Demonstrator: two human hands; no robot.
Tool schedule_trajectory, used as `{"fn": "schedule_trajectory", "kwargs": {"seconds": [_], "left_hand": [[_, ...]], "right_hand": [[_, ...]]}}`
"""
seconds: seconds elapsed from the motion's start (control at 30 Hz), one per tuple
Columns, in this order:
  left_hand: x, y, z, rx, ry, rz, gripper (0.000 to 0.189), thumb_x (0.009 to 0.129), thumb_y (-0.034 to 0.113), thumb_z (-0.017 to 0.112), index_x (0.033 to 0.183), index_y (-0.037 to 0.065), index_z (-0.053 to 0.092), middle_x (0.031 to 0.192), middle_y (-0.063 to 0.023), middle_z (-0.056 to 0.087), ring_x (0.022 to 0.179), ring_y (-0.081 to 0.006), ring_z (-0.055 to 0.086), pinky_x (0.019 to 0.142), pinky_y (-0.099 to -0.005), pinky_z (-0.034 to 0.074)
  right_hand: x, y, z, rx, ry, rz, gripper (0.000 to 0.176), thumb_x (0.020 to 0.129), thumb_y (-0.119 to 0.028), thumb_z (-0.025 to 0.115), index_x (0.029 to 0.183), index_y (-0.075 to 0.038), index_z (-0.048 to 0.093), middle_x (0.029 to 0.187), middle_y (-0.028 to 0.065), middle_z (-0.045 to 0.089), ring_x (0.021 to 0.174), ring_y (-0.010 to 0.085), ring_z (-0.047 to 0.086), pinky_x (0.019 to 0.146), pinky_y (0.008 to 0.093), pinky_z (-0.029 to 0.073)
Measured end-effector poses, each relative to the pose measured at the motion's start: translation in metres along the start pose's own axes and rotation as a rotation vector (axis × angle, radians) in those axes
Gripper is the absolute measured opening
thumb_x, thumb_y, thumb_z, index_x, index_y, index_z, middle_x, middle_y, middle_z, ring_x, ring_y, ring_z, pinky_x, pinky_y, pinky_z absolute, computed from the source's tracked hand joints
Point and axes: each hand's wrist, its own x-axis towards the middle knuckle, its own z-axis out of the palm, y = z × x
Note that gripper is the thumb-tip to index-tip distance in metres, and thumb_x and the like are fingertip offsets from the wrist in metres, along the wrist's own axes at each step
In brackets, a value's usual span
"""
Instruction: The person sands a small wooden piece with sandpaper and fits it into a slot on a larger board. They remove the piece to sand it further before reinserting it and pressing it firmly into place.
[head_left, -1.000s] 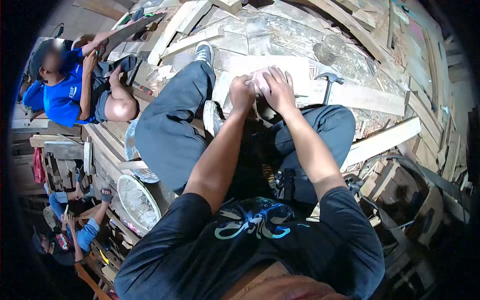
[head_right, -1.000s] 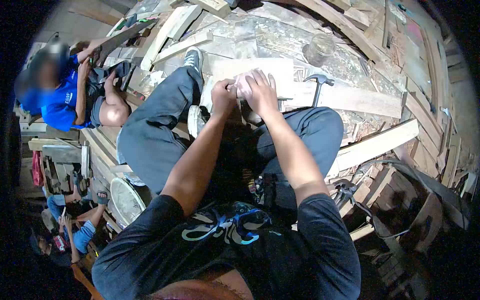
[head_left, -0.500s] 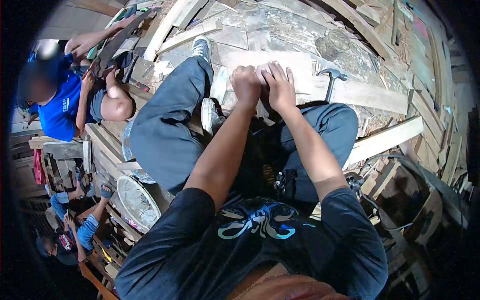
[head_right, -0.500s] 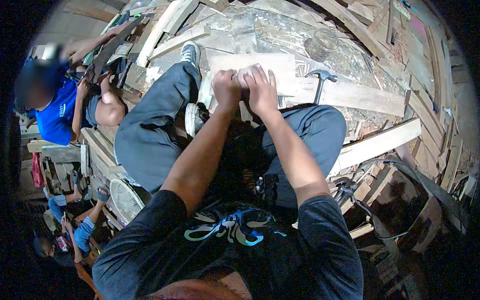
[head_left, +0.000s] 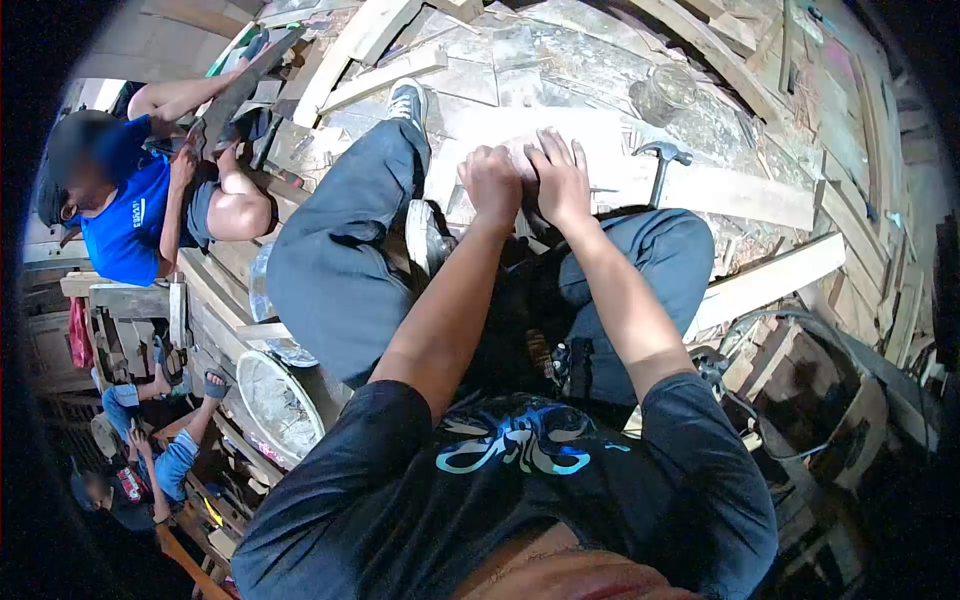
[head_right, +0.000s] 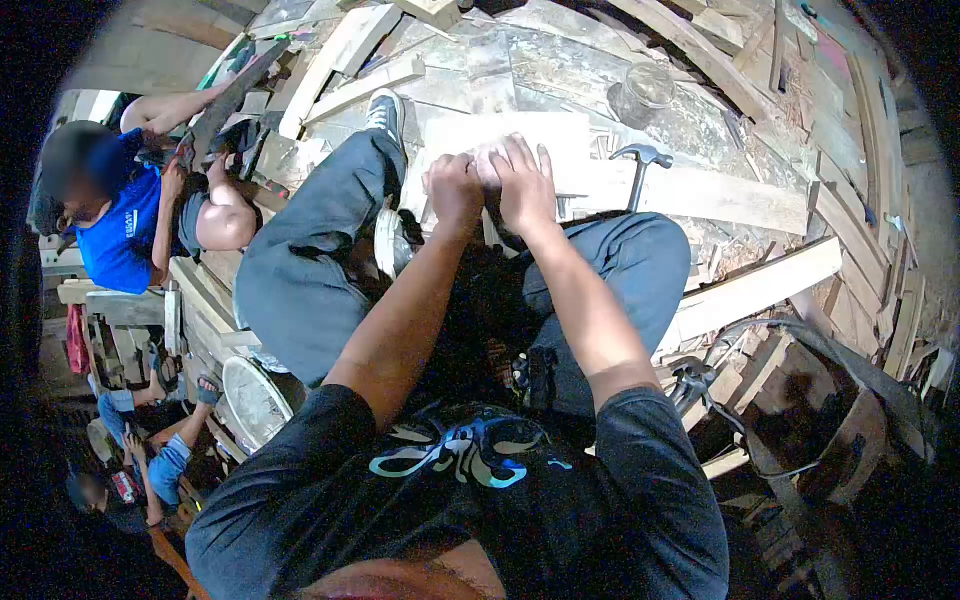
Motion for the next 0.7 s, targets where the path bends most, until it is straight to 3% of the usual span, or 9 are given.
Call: {"fn": "schedule_trajectory", "kwargs": {"seconds": [0.1, 0.2, 0.3, 0.37, 0.43, 0.53, 0.63, 0.67, 0.7], "left_hand": [[0.005, 0.002, 0.002, -0.06, 0.103, 0.077, 0.019, 0.085, 0.015, 0.052, 0.082, 0.005, 0.068, 0.086, -0.0181, 0.063, 0.087, -0.0349, 0.059, 0.08, -0.0463, 0.04], [0.012, 0.0, -0.005, -0.028, 0.041, 0.162, 0.017, 0.084, 0.014, 0.053, 0.082, 0.005, 0.067, 0.084, -0.0179, 0.063, 0.085, -0.0351, 0.059, 0.079, -0.0465, 0.04], [0.0, -0.012, -0.008, -0.07, 0.144, 0.314, 0.016, 0.082, 0.015, 0.054, 0.082, 0.005, 0.067, 0.083, -0.0174, 0.063, 0.083, -0.0351, 0.059, 0.078, -0.0467, 0.04], [-0.009, -0.017, -0.011, -0.12, 0.032, 0.15, 0.019, 0.085, 0.017, 0.056, 0.083, 0.003, 0.069, 0.081, -0.0201, 0.064, 0.082, -0.0388, 0.061, 0.076, -0.05, 0.042], [-0.013, -0.02, -0.024, 0.034, -0.086, 0.083, 0.02, 0.085, 0.018, 0.058, 0.085, 0.003, 0.071, 0.083, -0.0215, 0.067, 0.083, -0.0383, 0.064, 0.078, -0.0493, 0.045], [-0.013, -0.02, -0.044, -0.067, -0.181, -0.187, 0.024, 0.083, 0.02, 0.061, 0.093, 0.001, 0.072, 0.091, -0.023, 0.069, 0.09, -0.0375, 0.067, 0.083, -0.0461, 0.049], [-0.002, -0.035, -0.042, -0.335, -0.013, -0.337, 0.025, 0.085, 0.016, 0.059, 0.097, -0.003, 0.069, 0.09, -0.0252, 0.069, 0.084, -0.0413, 0.067, 0.077, -0.0453, 0.052], [0.003, -0.042, -0.043, -0.426, -0.003, -0.376, 0.026, 0.087, 0.016, 0.058, 0.1, -0.004, 0.068, 0.096, -0.0271, 0.069, 0.092, -0.0405, 0.067, 0.084, -0.0417, 0.052], [0.01, -0.049, -0.039, -0.43, 0.004, -0.397, 0.025, 0.086, 0.017, 0.06, 0.097, -0.004, 0.068, 0.092, -0.0256, 0.069, 0.089, -0.0387, 0.068, 0.081, -0.0412, 0.051]], "right_hand": [[0.001, -0.002, -0.001, 0.028, 0.02, 0.004, 0.043, 0.083, -0.007, 0.052, 0.124, -0.011, 0.062, 0.144, 0.0154, 0.048, 0.141, 0.0285, 0.038, 0.118, 0.0498, 0.022], [-0.001, 0.001, 0.004, 0.016, 0.03, -0.003, 0.038, 0.088, -0.016, 0.054, 0.125, -0.012, 0.061, 0.144, 0.0159, 0.048, 0.141, 0.0284, 0.037, 0.118, 0.0501, 0.022], [-0.004, -0.002, 0.001, -0.029, 0.027, -0.011, 0.038, 0.088, -0.024, 0.058, 0.125, -0.012, 0.061, 0.144, 0.0157, 0.048, 0.141, 0.0281, 0.037, 0.117, 0.0502, 0.023], [-0.003, -0.004, 0.003, -0.014, 0.029, 0.008, 0.041, 0.088, -0.028, 0.061, 0.125, -0.011, 0.062, 0.144, 0.0153, 0.048, 0.141, 0.0276, 0.038, 0.117, 0.0503, 0.024], [-0.003, -0.005, -0.001, -0.047, 0.029, -0.022, 0.044, 0.088, -0.03, 0.063, 0.127, -0.01, 0.061, 0.144, 0.0158, 0.048, 0.14, 0.0275, 0.038, 0.117, 0.0505, 0.024], [-0.006, -0.003, 0.001, 0.056, 0.057, -0.027, 0.045, 0.087, -0.026, 0.064, 0.128, -0.009, 0.059, 0.145, 0.0167, 0.047, 0.138, 0.0317, 0.04, 0.116, 0.0527, 0.025], [-0.005, 0.0, -0.011, 0.237, 0.165, -0.04, 0.047, 0.085, -0.019, 0.066, 0.129, -0.008, 0.057, 0.145, 0.0197, 0.045, 0.136, 0.0376, 0.04, 0.114, 0.054, 0.026], [-0.007, 0.0, -0.019, 0.228, 0.216, -0.005, 0.047, 0.085, -0.019, 0.067, 0.129, -0.007, 0.057, 0.145, 0.0197, 0.045, 0.134, 0.0384, 0.041, 0.114, 0.054, 0.027], [-0.007, 0.001, -0.028, 0.219, 0.274, 0.025, 0.047, 0.085, -0.018, 0.067, 0.129, -0.007, 0.056, 0.144, 0.0197, 0.046, 0.133, 0.0393, 0.042, 0.113, 0.054, 0.028]]}}
